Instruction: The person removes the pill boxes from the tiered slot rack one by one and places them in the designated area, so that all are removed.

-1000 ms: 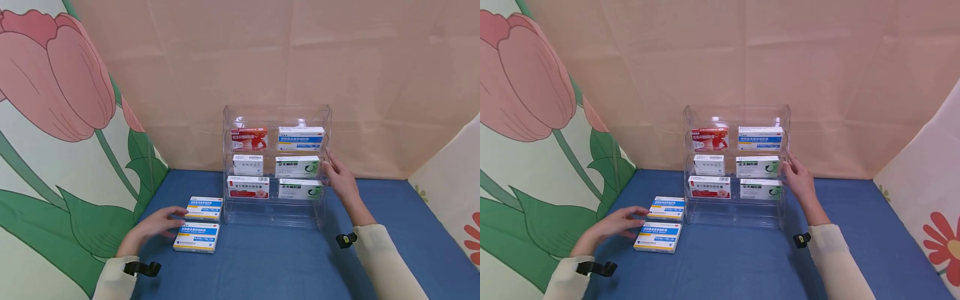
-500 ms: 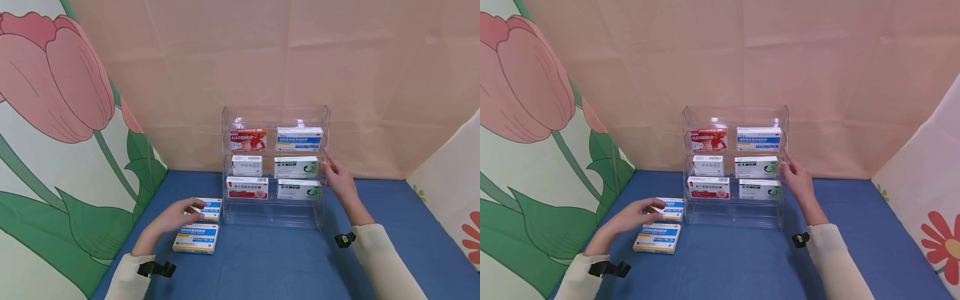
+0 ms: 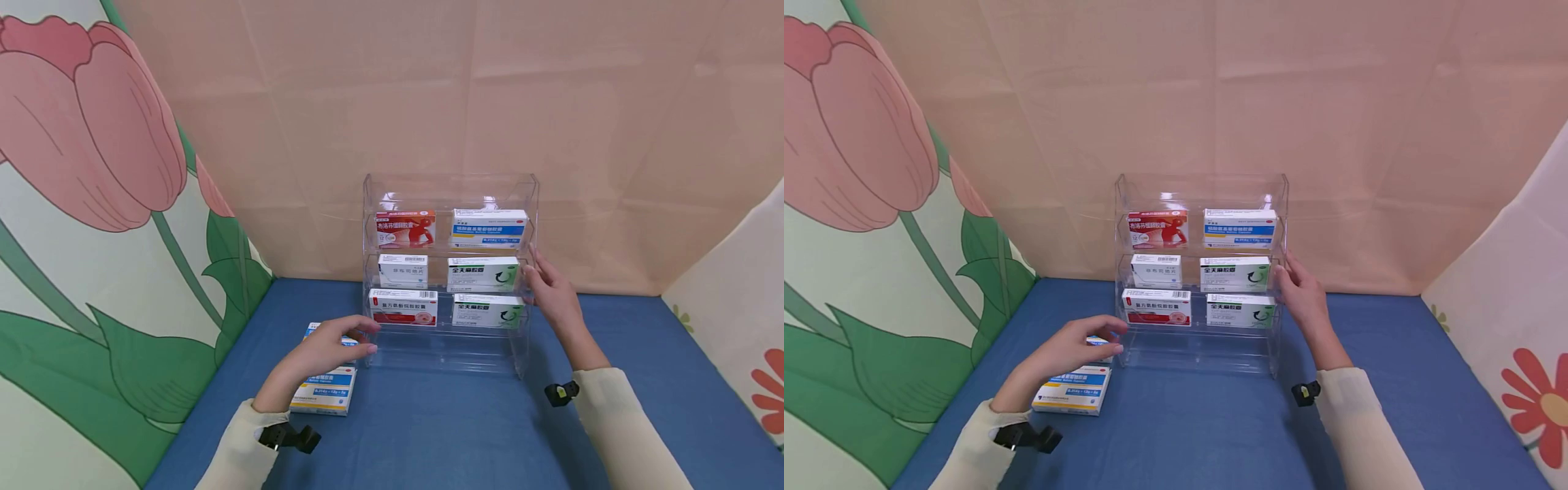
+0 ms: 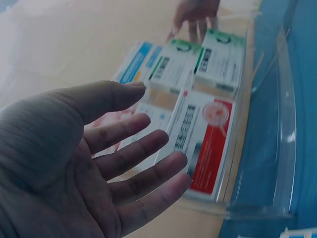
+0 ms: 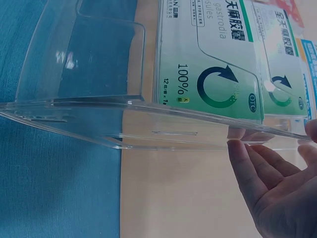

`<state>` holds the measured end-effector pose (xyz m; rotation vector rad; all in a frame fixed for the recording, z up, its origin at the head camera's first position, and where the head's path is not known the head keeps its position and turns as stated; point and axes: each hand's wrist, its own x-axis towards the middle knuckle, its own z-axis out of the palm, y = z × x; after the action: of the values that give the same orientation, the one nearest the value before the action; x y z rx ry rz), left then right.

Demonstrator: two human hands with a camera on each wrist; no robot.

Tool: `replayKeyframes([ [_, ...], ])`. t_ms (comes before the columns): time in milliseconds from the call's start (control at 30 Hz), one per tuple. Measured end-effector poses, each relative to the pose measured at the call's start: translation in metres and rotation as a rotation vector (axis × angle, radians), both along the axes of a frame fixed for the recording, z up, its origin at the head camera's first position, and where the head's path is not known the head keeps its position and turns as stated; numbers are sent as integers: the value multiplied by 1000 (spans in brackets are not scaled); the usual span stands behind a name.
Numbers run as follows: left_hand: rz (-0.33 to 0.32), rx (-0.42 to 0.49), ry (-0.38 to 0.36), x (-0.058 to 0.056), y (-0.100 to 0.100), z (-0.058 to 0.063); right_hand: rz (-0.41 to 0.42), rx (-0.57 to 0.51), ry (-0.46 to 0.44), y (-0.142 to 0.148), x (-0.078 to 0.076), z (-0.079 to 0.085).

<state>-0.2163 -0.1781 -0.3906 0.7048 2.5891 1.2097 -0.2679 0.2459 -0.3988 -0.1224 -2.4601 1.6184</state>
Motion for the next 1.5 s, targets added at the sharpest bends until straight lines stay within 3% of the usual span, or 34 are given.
replayKeyframes([
  [467, -20, 100, 55, -17, 56, -4, 2, -2, 10, -1, 1, -1],
  [633, -64, 148, 51, -24, 74, -6, 2, -5, 10, -1, 1, 0],
  [933, -69, 169, 68, -33, 106, -7, 7, -16, 26, 0, 0, -2],
  [1333, -45, 149, 71, -43, 135, -11, 0, -4, 26, 0, 0, -1],
  [1500, -13, 98, 83, -44, 146, -10, 1, 0, 25, 0, 0, 0],
])
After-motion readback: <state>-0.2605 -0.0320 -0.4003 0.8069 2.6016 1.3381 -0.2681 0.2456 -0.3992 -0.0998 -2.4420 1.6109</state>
